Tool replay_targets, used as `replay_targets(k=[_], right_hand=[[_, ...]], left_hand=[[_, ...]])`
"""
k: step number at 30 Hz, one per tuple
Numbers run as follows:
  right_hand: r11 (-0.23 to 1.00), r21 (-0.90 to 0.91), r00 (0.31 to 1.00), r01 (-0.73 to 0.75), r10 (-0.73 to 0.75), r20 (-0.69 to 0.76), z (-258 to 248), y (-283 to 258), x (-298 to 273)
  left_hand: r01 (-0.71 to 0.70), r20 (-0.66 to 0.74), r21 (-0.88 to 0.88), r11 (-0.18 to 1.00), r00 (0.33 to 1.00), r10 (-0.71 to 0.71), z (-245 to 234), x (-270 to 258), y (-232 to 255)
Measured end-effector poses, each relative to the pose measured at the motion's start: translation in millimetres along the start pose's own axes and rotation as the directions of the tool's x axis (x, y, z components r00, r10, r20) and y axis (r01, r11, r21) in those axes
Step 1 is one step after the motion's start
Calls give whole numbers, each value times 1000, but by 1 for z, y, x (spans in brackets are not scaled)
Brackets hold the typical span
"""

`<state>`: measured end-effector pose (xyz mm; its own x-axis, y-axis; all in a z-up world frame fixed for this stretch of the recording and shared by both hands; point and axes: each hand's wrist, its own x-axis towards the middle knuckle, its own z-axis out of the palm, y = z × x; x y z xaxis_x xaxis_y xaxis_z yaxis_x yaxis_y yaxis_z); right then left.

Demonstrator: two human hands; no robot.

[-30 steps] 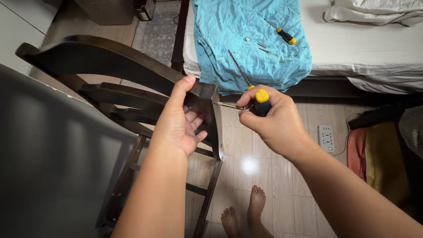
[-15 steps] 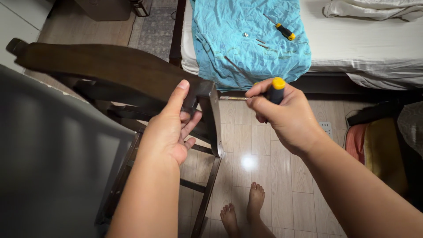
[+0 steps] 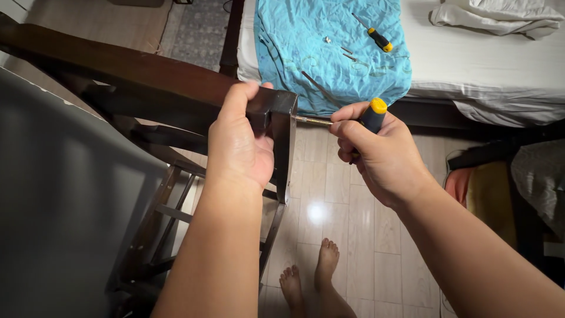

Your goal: The person assembles a wooden chair by inserting threaded rods and screws into pre-drilled holes and tightening them with a screwdriver. The person works on multiple joints of the chair frame, securing the pieces together.

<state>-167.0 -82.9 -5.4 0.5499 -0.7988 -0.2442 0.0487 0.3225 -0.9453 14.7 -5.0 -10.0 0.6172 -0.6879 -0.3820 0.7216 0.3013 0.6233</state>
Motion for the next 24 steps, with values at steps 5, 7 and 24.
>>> replay_targets(k=[5,7,24], right_hand=[[994,109,1000,-12,11,4,2,3,-2],[990,138,1000,-13,12,15,2,4,-3],[988,109,994,-110,112,-12,2,12,-2]], left_hand=[[75,301,-242,967,954,1,-17,-11,5],[37,291,-154,987,957,10,-20,-16,6],[30,181,-25,999,983,-25,-12,-24,10]])
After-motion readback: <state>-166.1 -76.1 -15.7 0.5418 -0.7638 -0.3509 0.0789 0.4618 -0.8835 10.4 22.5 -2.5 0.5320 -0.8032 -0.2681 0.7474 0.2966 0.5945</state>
